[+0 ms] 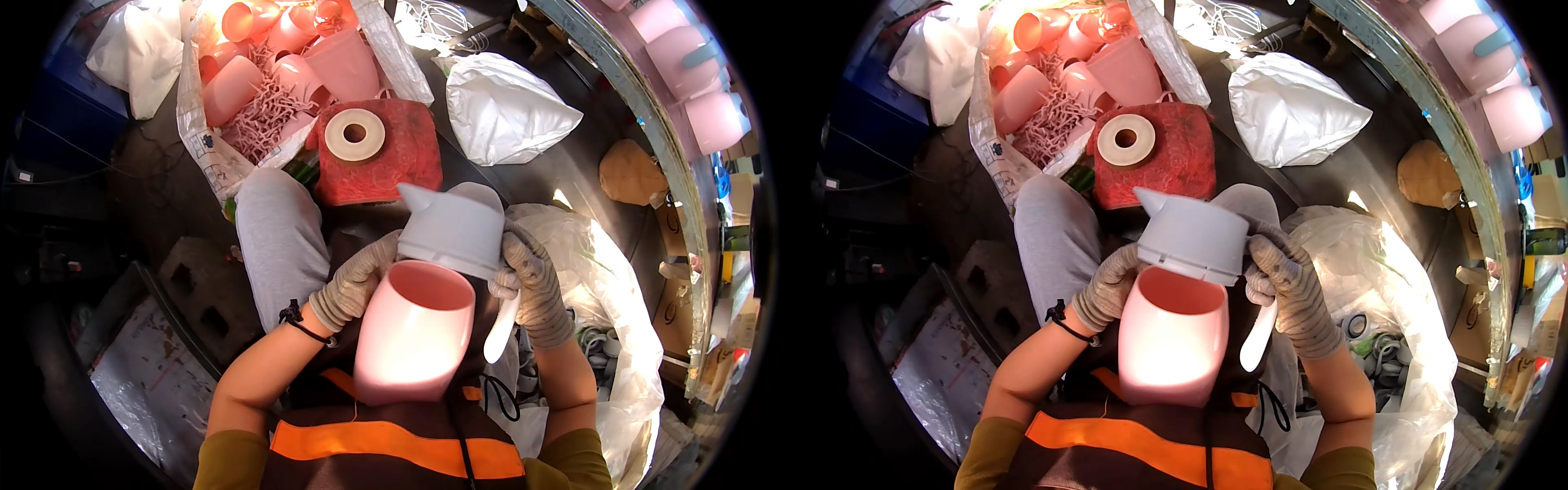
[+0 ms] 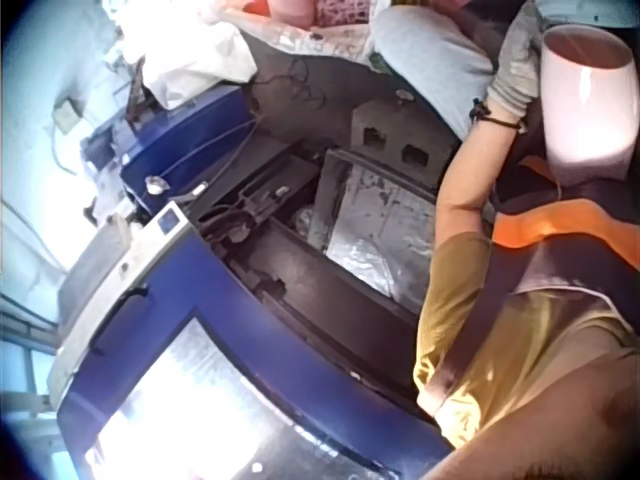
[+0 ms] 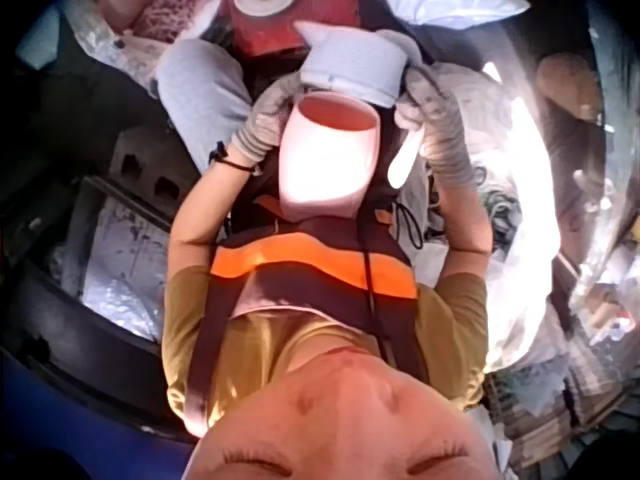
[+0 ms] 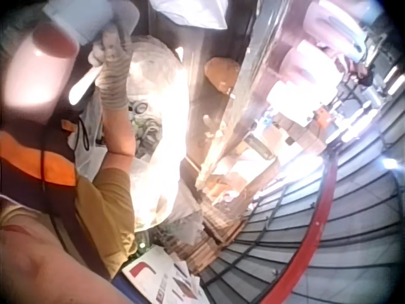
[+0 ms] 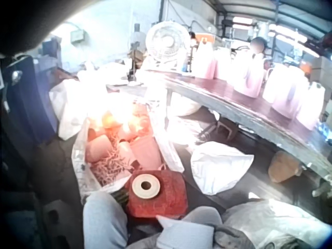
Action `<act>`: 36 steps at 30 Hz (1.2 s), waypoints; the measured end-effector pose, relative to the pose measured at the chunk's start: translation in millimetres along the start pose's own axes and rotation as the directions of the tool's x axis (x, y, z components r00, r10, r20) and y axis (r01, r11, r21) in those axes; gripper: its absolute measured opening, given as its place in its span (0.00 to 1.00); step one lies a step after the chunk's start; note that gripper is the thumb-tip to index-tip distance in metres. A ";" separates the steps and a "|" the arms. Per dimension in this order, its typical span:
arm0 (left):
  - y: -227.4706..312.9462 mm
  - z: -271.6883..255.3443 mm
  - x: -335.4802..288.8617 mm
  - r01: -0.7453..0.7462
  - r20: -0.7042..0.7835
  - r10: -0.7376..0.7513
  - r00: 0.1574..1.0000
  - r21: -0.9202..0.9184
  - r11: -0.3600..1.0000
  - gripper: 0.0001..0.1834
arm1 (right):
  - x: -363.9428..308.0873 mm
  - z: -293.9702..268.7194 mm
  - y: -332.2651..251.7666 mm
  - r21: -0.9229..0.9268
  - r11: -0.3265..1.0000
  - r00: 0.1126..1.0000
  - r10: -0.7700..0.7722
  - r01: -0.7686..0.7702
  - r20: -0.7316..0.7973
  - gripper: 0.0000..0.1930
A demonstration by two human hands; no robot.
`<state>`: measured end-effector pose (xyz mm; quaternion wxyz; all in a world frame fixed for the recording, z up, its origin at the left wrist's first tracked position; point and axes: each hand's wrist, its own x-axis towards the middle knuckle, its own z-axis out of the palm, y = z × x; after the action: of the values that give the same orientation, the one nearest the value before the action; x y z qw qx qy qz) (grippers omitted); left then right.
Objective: The person assembles pink water pitchers by fitting grey lids onto the pitcher bodies and placing the finished items on a nearby table.
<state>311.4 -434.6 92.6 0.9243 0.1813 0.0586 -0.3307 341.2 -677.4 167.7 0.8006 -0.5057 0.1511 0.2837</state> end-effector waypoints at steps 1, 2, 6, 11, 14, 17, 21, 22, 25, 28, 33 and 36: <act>-2.2 1.2 2.6 0.011 0.023 -0.008 1.000 -0.108 0.994 0.31 | 0.1 1.2 -1.4 -0.045 0.999 1.000 0.023 -0.023 0.012 0.18; -3.9 4.9 3.3 0.012 -0.023 -0.015 1.000 -0.115 0.993 0.39 | -1.0 6.2 -3.9 -0.083 0.996 0.999 0.034 -0.034 0.002 0.17; -4.4 1.6 7.5 -0.017 -0.006 0.016 1.000 -0.050 0.999 0.46 | 4.1 0.9 -0.3 -0.128 0.990 0.998 0.054 -0.059 -0.043 0.17; -4.5 -1.9 8.3 0.031 -0.081 -0.038 0.996 -0.082 0.996 0.46 | 8.1 -1.2 3.5 -0.156 0.986 0.998 0.049 -0.056 -0.050 0.17; -4.8 -3.6 9.5 0.031 -0.086 -0.040 0.996 -0.099 0.995 0.47 | 12.0 -4.3 6.3 -0.181 0.983 0.999 0.029 -0.033 -0.025 0.17; -6.3 -4.8 9.3 0.021 -0.119 -0.033 0.992 -0.103 0.994 0.47 | 14.0 -4.8 10.9 -0.202 0.979 1.000 -0.016 0.015 -0.005 0.18; -8.5 -2.4 6.4 -0.021 -0.124 0.019 0.992 -0.016 1.000 0.48 | 23.2 -23.6 34.0 -0.194 0.973 0.992 -0.120 0.122 0.025 0.18; -9.9 -5.3 6.2 -0.033 -0.117 0.036 0.992 0.022 0.999 0.48 | 27.2 -29.1 42.7 -0.202 0.964 0.985 -0.171 0.174 0.035 0.18; -6.0 -4.4 3.2 -0.022 -0.021 0.025 0.999 0.142 0.990 0.48 | 32.2 -27.8 54.6 -0.185 0.932 0.950 -0.303 0.311 0.073 0.18; -4.5 -10.6 -1.2 -0.016 0.010 0.014 1.000 0.230 0.973 0.41 | 32.5 -30.3 60.4 -0.201 0.915 0.937 -0.339 0.350 0.087 0.18; 2.9 -3.1 -0.9 -0.014 0.010 0.012 1.000 0.385 0.923 0.41 | 28.1 -34.4 59.1 -0.290 0.904 0.949 -0.291 0.315 0.122 0.18; 6.5 4.2 -2.5 0.010 0.003 -0.012 1.000 0.397 0.918 0.42 | 23.2 -24.9 48.1 -0.382 0.869 0.949 -0.273 0.314 0.158 0.17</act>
<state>313.6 -430.1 99.0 0.8667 0.3635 -0.0112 -0.3415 331.6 -676.9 109.6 0.7196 -0.6618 -0.0288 0.2083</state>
